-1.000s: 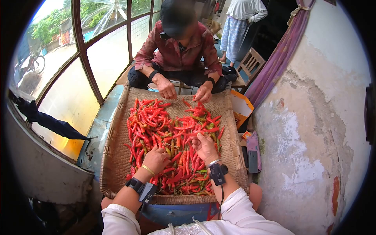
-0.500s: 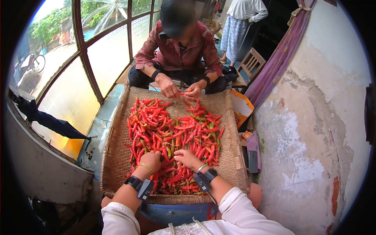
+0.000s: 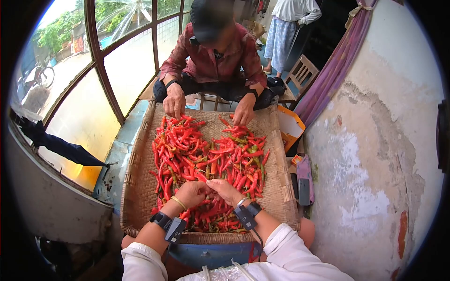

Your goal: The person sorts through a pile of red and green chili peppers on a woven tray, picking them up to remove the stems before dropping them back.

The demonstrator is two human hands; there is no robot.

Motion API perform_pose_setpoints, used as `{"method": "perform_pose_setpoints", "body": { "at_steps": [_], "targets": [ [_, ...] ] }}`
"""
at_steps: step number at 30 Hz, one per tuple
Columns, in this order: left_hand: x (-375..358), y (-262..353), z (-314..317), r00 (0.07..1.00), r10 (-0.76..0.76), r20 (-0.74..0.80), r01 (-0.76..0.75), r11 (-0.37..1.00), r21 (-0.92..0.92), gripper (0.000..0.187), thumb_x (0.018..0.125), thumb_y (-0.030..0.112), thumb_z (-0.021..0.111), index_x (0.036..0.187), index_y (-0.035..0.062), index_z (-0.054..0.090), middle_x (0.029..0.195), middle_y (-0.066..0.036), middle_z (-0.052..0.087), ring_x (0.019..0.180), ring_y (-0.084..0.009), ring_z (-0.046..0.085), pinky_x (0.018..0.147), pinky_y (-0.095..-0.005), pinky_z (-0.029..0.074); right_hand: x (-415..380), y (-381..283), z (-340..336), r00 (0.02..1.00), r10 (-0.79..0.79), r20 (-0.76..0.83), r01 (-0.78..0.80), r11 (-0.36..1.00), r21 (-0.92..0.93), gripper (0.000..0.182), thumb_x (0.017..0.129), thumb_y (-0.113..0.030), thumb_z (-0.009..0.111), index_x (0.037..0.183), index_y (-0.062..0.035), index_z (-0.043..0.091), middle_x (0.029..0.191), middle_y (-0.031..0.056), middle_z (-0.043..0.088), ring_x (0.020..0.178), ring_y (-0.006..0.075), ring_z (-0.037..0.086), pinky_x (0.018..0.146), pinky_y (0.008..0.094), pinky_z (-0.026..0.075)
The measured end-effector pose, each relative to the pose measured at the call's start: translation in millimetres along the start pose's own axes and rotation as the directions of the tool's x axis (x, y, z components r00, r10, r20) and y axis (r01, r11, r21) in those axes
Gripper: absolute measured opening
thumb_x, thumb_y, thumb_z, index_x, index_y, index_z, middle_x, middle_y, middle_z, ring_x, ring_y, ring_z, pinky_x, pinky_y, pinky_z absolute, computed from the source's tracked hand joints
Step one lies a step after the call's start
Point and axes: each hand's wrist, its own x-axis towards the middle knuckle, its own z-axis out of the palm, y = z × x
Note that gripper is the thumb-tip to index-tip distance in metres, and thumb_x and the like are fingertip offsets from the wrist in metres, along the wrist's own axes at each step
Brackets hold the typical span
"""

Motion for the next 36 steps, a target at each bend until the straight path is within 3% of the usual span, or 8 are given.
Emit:
{"method": "perform_pose_setpoints", "body": {
  "at_steps": [8,12,19,29,30,32,33,36],
  "targets": [
    [0,11,-4,0.990,0.102,0.095,-0.085,0.983,-0.165,0.011,0.074,0.012,0.059,0.080,0.0026,0.062,0.063,-0.006,0.058,0.056,-0.0102,0.053,0.054,-0.0246,0.043,-10,-11,-1,0.999,-0.030,-0.020,0.031,0.994,0.103,0.018,0.086,-0.024,0.050,0.088,-0.0070,0.056,0.072,-0.0016,0.057,0.059,0.0061,0.052,0.051,0.0181,0.041],
    [0,-2,-7,0.961,-0.163,-0.225,0.177,0.983,0.044,0.019,0.079,0.020,0.060,0.081,0.0011,0.062,0.063,-0.004,0.058,0.054,-0.0099,0.052,0.051,-0.0260,0.042,-10,-11,1,0.991,-0.090,-0.104,0.084,0.995,-0.062,0.017,0.086,-0.020,0.050,0.092,-0.0056,0.056,0.071,-0.0013,0.057,0.059,0.0062,0.053,0.050,0.0201,0.043],
    [4,-1,-10,0.942,-0.335,0.025,0.252,0.656,-0.711,0.016,0.080,0.017,0.060,0.086,0.0020,0.061,0.069,0.003,0.057,0.054,-0.0036,0.050,0.050,-0.0170,0.040,-11,-12,13,0.990,-0.125,0.069,0.132,0.985,-0.115,0.018,0.086,-0.019,0.049,0.094,-0.0038,0.055,0.074,0.0001,0.058,0.063,0.0078,0.055,0.056,0.0215,0.044],
    [7,-22,-9,0.907,-0.418,-0.054,0.163,0.464,-0.871,0.014,0.078,0.008,0.061,0.090,0.0034,0.057,0.067,0.001,0.055,0.053,-0.0052,0.050,0.045,-0.0188,0.041,-6,-7,4,0.983,-0.118,-0.143,0.123,0.992,0.029,0.031,0.090,-0.029,0.042,0.097,-0.0011,0.054,0.060,0.0009,0.054,0.046,0.0058,0.047,0.042,0.0184,0.037],
    [7,-21,-7,0.906,-0.420,-0.054,0.162,0.463,-0.871,0.014,0.078,0.008,0.061,0.090,0.0034,0.057,0.067,0.001,0.055,0.053,-0.0052,0.050,0.045,-0.0188,0.041,-7,-7,2,0.983,-0.117,-0.142,0.122,0.992,0.028,0.031,0.090,-0.029,0.042,0.097,-0.0011,0.054,0.060,0.0009,0.054,0.046,0.0058,0.047,0.042,0.0184,0.037],
    [9,-17,-4,0.809,-0.314,-0.497,0.118,0.915,-0.385,0.028,0.074,0.007,0.062,0.100,-0.0001,0.054,0.075,-0.004,0.058,0.060,-0.0120,0.055,0.053,-0.0215,0.046,-7,-7,-1,0.992,-0.079,-0.101,0.076,0.997,-0.033,0.032,0.091,-0.029,0.040,0.096,0.0001,0.053,0.053,-0.0001,0.050,0.039,0.0050,0.040,0.037,0.0178,0.033],
    [10,-13,-6,0.723,0.041,-0.689,0.010,0.998,0.069,0.039,0.070,0.006,0.063,0.106,0.0007,0.051,0.082,-0.009,0.058,0.065,-0.0211,0.058,0.059,-0.0268,0.048,-7,-8,-1,0.992,-0.078,-0.102,0.075,0.997,-0.033,0.032,0.091,-0.029,0.040,0.096,0.0001,0.053,0.053,-0.0001,0.050,0.039,0.0050,0.040,0.037,0.0178,0.033],
    [1,13,-15,0.933,0.060,-0.354,-0.111,0.986,-0.126,0.037,0.068,0.007,0.064,0.104,0.0033,0.054,0.082,-0.011,0.059,0.071,-0.0248,0.059,0.062,-0.0312,0.048,-8,-12,-2,1.000,0.002,0.016,0.002,0.971,-0.241,0.029,0.090,-0.030,0.041,0.086,-0.0049,0.054,0.051,-0.0006,0.049,0.040,0.0060,0.042,0.039,0.0185,0.034]
  ]
}}
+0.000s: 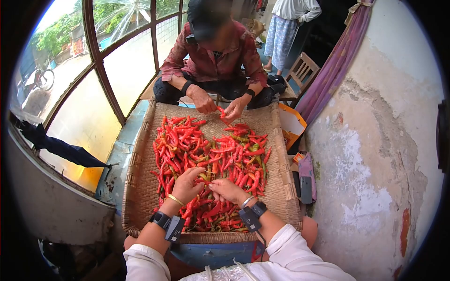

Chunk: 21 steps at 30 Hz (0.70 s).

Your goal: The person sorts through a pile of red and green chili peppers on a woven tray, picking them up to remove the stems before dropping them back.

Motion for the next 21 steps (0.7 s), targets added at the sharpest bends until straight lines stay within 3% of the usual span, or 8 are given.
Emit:
{"method": "perform_pose_setpoints", "body": {
  "at_steps": [2,4,6,9,12,14,18,21],
  "targets": [
    [-2,-20,6,0.988,0.038,0.147,-0.029,0.997,-0.068,0.027,0.070,0.014,0.063,0.095,0.0054,0.058,0.077,-0.011,0.060,0.071,-0.0258,0.060,0.062,-0.0356,0.048,-5,-5,-7,0.997,-0.020,0.074,0.030,0.990,-0.139,0.027,0.089,-0.029,0.042,0.083,-0.0053,0.054,0.052,-0.0013,0.050,0.040,0.0060,0.042,0.039,0.0187,0.034],
    [-3,-4,0,0.945,-0.129,0.301,0.016,0.936,0.352,0.020,0.073,0.022,0.059,0.086,0.0069,0.061,0.070,-0.012,0.060,0.070,-0.0271,0.060,0.061,-0.0380,0.047,-14,-17,-23,0.995,0.019,0.096,-0.002,0.984,-0.176,0.026,0.089,-0.028,0.044,0.084,-0.0045,0.055,0.053,-0.0014,0.051,0.040,0.0054,0.042,0.039,0.0188,0.034],
    [-5,-11,-1,0.953,-0.158,0.257,0.021,0.884,0.467,0.021,0.074,0.027,0.056,0.083,0.0084,0.061,0.066,-0.011,0.060,0.067,-0.0287,0.059,0.060,-0.0396,0.047,-16,-16,-46,1.000,-0.025,-0.002,0.024,0.993,-0.118,0.026,0.089,-0.028,0.044,0.087,-0.0039,0.056,0.055,-0.0010,0.052,0.042,0.0046,0.043,0.039,0.0181,0.034],
    [-6,-21,-2,0.965,-0.190,0.183,0.049,0.811,0.583,0.021,0.074,0.027,0.057,0.084,0.0090,0.061,0.071,-0.011,0.060,0.069,-0.0281,0.059,0.062,-0.0395,0.047,-18,-20,-55,0.873,-0.245,-0.422,0.441,0.768,0.465,0.041,0.087,-0.027,0.050,0.116,0.0001,0.040,0.066,0.0034,0.057,0.049,0.0059,0.051,0.042,0.0183,0.041],
    [-5,-22,-3,0.981,-0.164,0.102,0.065,0.778,0.625,0.023,0.073,0.027,0.057,0.090,0.0107,0.060,0.083,-0.011,0.059,0.073,-0.0286,0.059,0.064,-0.0388,0.048,-15,-12,-60,0.887,-0.074,-0.457,0.331,0.791,0.515,0.056,0.084,-0.028,0.053,0.125,0.0012,0.028,0.072,0.0057,0.058,0.052,0.0080,0.054,0.042,0.0196,0.043],
    [-7,-18,-2,0.960,-0.267,0.085,0.139,0.717,0.683,0.027,0.072,0.025,0.058,0.094,0.0109,0.057,0.096,-0.011,0.054,0.075,-0.0303,0.058,0.065,-0.0388,0.048,-6,4,-53,0.869,-0.004,-0.495,0.230,0.889,0.395,0.051,0.084,-0.025,0.053,0.123,-0.0002,0.032,0.077,0.0071,0.059,0.056,0.0089,0.056,0.042,0.0202,0.045],
    [-3,-22,-6,0.946,-0.320,-0.050,0.280,0.728,0.626,0.046,0.067,0.020,0.062,0.109,0.0089,0.046,0.108,-0.013,0.049,0.081,-0.0320,0.057,0.070,-0.0402,0.048,6,12,-32,0.960,0.013,-0.281,0.013,0.996,0.089,0.039,0.082,-0.025,0.056,0.111,0.0001,0.050,0.075,0.0037,0.058,0.056,0.0071,0.054,0.043,0.0188,0.040],
    [-7,-30,-6,0.952,-0.305,0.030,0.225,0.761,0.608,0.057,0.066,0.020,0.065,0.116,0.0085,0.041,0.109,-0.016,0.047,0.088,-0.0323,0.056,0.073,-0.0402,0.047,17,30,-20,0.968,-0.075,-0.239,0.029,0.982,-0.188,0.039,0.082,-0.022,0.055,0.113,0.0013,0.048,0.076,0.0044,0.058,0.059,0.0091,0.055,0.048,0.0216,0.043]
  ]
}}
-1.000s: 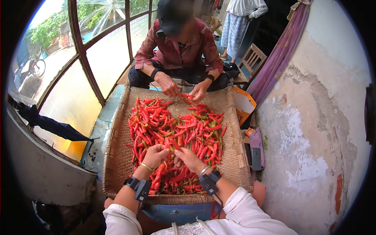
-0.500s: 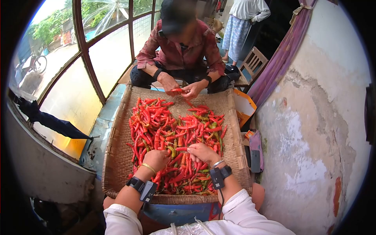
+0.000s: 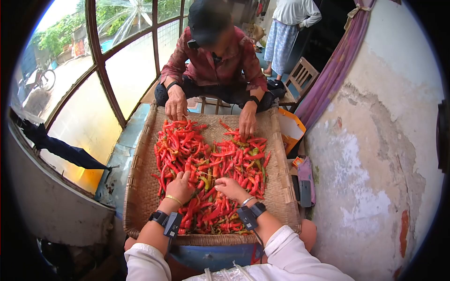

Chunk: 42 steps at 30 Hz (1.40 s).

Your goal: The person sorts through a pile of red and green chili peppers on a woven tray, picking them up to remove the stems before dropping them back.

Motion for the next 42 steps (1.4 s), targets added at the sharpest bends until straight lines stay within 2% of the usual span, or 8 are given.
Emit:
{"method": "perform_pose_setpoints", "body": {
  "at_steps": [3,13,20,26,33,36,38,42],
  "targets": [
    [4,-7,10,0.992,0.124,0.020,-0.123,0.991,-0.048,0.057,0.065,0.021,0.066,0.116,0.0098,0.041,0.109,-0.016,0.046,0.087,-0.0327,0.056,0.073,-0.0399,0.047,2,-2,9,0.987,-0.160,0.002,0.154,0.946,-0.285,0.040,0.082,-0.019,0.056,0.114,0.0036,0.046,0.074,0.0041,0.058,0.061,0.0104,0.056,0.052,0.0239,0.045],
    [3,-9,20,0.990,0.144,-0.012,-0.144,0.981,-0.130,0.054,0.066,0.022,0.067,0.114,0.0067,0.046,0.114,-0.018,0.046,0.096,-0.0345,0.052,0.080,-0.0384,0.045,-7,-20,26,0.996,0.018,0.091,-0.012,0.997,-0.070,0.045,0.083,-0.020,0.053,0.120,0.0038,0.041,0.072,0.0031,0.056,0.057,0.0090,0.054,0.047,0.0212,0.043],
    [11,-9,27,0.956,0.291,-0.049,-0.287,0.882,-0.374,0.039,0.067,0.019,0.065,0.102,0.0027,0.057,0.104,-0.017,0.055,0.096,-0.0303,0.054,0.079,-0.0356,0.045,-1,-17,36,0.973,0.092,0.213,-0.155,0.941,0.302,0.022,0.086,-0.028,0.048,0.090,-0.0063,0.052,0.070,-0.0007,0.055,0.053,0.0055,0.051,0.043,0.0165,0.039],
    [6,10,11,0.981,0.193,0.026,-0.141,0.796,-0.588,0.015,0.072,0.007,0.062,0.086,0.0031,0.063,0.070,-0.009,0.062,0.061,-0.0135,0.059,0.058,-0.0255,0.047,-7,-25,25,0.965,0.090,0.245,-0.152,0.957,0.249,0.022,0.086,-0.029,0.050,0.082,-0.0072,0.054,0.064,-0.0012,0.054,0.049,0.0051,0.050,0.040,0.0163,0.039],
    [5,23,-5,0.996,-0.078,-0.036,0.022,0.643,-0.766,0.027,0.078,0.004,0.059,0.105,0.0023,0.055,0.072,-0.003,0.061,0.060,-0.0060,0.054,0.053,-0.0212,0.045,-17,-41,-31,0.984,0.004,0.181,-0.050,0.966,0.252,0.021,0.085,-0.025,0.052,0.081,-0.0049,0.058,0.060,-0.0025,0.054,0.045,0.0038,0.049,0.037,0.0174,0.037],
    [8,15,10,0.996,-0.009,0.086,0.077,0.535,-0.841,0.028,0.079,0.004,0.058,0.106,0.0008,0.054,0.077,-0.002,0.061,0.063,-0.0066,0.055,0.055,-0.0212,0.045,-19,-43,-43,0.993,-0.095,-0.068,0.117,0.847,0.519,0.022,0.086,-0.026,0.050,0.087,-0.0049,0.057,0.067,-0.0003,0.057,0.049,0.0039,0.052,0.039,0.0163,0.039],
    [7,17,8,0.994,0.018,0.109,0.088,0.461,-0.883,0.026,0.079,0.004,0.058,0.105,0.0008,0.054,0.078,-0.001,0.061,0.063,-0.0062,0.055,0.055,-0.0206,0.045,-16,-43,-45,0.939,-0.010,-0.345,0.302,0.507,0.808,0.027,0.086,-0.029,0.051,0.096,-0.0046,0.053,0.069,0.0013,0.057,0.053,0.0053,0.054,0.042,0.0170,0.042],
    [4,23,-5,0.975,0.108,0.193,0.172,0.179,-0.969,0.019,0.081,0.005,0.056,0.100,0.0034,0.056,0.078,0.001,0.060,0.062,-0.0041,0.053,0.053,-0.0181,0.044,-17,-31,-27,0.998,-0.002,-0.063,0.043,0.758,0.651,0.036,0.086,-0.034,0.050,0.103,-0.0019,0.050,0.077,0.0048,0.059,0.060,0.0080,0.056,0.047,0.0184,0.044]
  ]
}}
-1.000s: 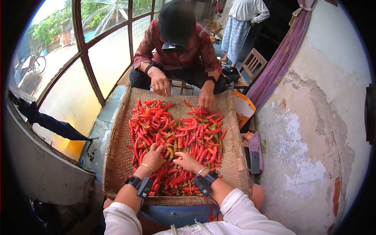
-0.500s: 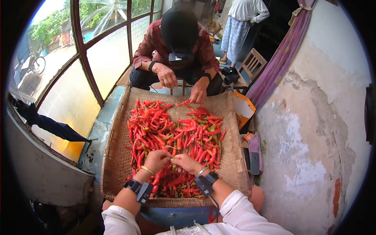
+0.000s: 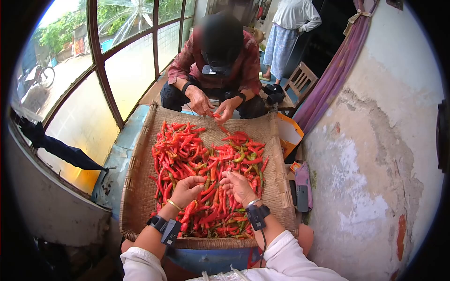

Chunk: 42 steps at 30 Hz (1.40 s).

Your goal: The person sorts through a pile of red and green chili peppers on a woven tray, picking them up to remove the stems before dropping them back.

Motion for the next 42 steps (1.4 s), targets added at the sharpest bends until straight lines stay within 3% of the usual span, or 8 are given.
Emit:
{"method": "perform_pose_setpoints", "body": {
  "at_steps": [10,15,17,19,21,25,34,42],
  "targets": [
    [-3,-2,2,0.938,0.040,0.344,-0.069,0.995,0.072,0.008,0.084,0.009,0.054,0.091,0.0063,0.056,0.074,0.002,0.058,0.058,-0.0025,0.050,0.049,-0.0169,0.040,-9,12,28,0.943,0.083,0.323,-0.085,0.996,-0.008,0.024,0.087,-0.030,0.048,0.093,-0.0073,0.053,0.075,0.0004,0.058,0.061,0.0062,0.053,0.051,0.0166,0.041],
    [-4,-7,0,0.931,-0.191,0.313,0.093,0.949,0.302,0.008,0.083,0.008,0.054,0.091,0.0049,0.056,0.073,0.003,0.057,0.059,-0.0035,0.050,0.050,-0.0185,0.041,-5,6,21,0.952,0.127,0.277,-0.051,0.963,-0.266,0.014,0.084,-0.022,0.053,0.082,-0.0083,0.056,0.064,-0.0040,0.055,0.050,0.0029,0.049,0.042,0.0145,0.036],
    [1,-17,0,0.997,0.036,0.066,-0.056,0.938,0.343,0.011,0.082,0.006,0.054,0.093,0.0025,0.056,0.073,0.002,0.056,0.059,-0.0042,0.050,0.052,-0.0191,0.043,-4,-7,16,0.984,0.037,0.172,0.018,0.952,-0.306,0.013,0.083,-0.021,0.054,0.081,-0.0080,0.056,0.065,-0.0036,0.055,0.050,0.0025,0.049,0.041,0.0145,0.036],
    [3,-20,-14,0.997,0.076,0.022,-0.077,0.864,0.497,0.021,0.078,0.011,0.057,0.098,0.0024,0.056,0.078,-0.004,0.059,0.064,-0.0127,0.057,0.060,-0.0261,0.047,-1,-19,1,0.995,-0.097,0.017,0.099,0.984,-0.148,0.012,0.083,-0.020,0.055,0.084,-0.0082,0.055,0.069,-0.0008,0.058,0.051,0.0038,0.051,0.042,0.0158,0.038],
    [5,-22,-23,0.992,0.100,0.074,-0.105,0.341,0.934,0.031,0.074,0.020,0.059,0.101,0.0051,0.056,0.085,-0.012,0.061,0.074,-0.0239,0.060,0.067,-0.0343,0.048,0,-28,-9,0.964,-0.227,-0.138,0.255,0.934,0.251,0.015,0.083,-0.021,0.056,0.089,-0.0079,0.054,0.073,0.0027,0.061,0.053,0.0065,0.054,0.045,0.0184,0.042],
    [-3,-26,-20,0.993,0.047,0.111,-0.115,0.103,0.988,0.042,0.070,0.028,0.061,0.106,0.0091,0.053,0.084,-0.015,0.061,0.083,-0.0290,0.059,0.071,-0.0389,0.047,8,-16,-24,0.928,-0.180,-0.326,0.327,0.814,0.481,0.019,0.083,-0.022,0.057,0.094,-0.0073,0.052,0.077,0.0058,0.062,0.056,0.0090,0.057,0.047,0.0213,0.045],
    [-4,-22,-19,0.986,-0.130,0.107,-0.091,0.127,0.988,0.042,0.068,0.030,0.063,0.103,0.0092,0.056,0.082,-0.015,0.062,0.080,-0.0307,0.059,0.070,-0.0398,0.047,2,33,27,0.957,0.233,0.173,-0.088,0.801,-0.592,0.029,0.085,-0.020,0.051,0.107,-0.0027,0.052,0.078,0.0004,0.057,0.064,0.0068,0.055,0.049,0.0185,0.044],
    [2,-16,-16,0.990,0.113,0.081,-0.120,0.400,0.909,0.020,0.067,0.018,0.063,0.083,0.0063,0.064,0.068,-0.012,0.061,0.065,-0.0239,0.060,0.061,-0.0326,0.047,-7,29,39,0.898,0.339,0.280,-0.052,0.715,-0.698,0.028,0.082,-0.024,0.055,0.104,-0.0054,0.055,0.083,0.0006,0.058,0.071,0.0078,0.055,0.057,0.0211,0.043]
  ]
}}
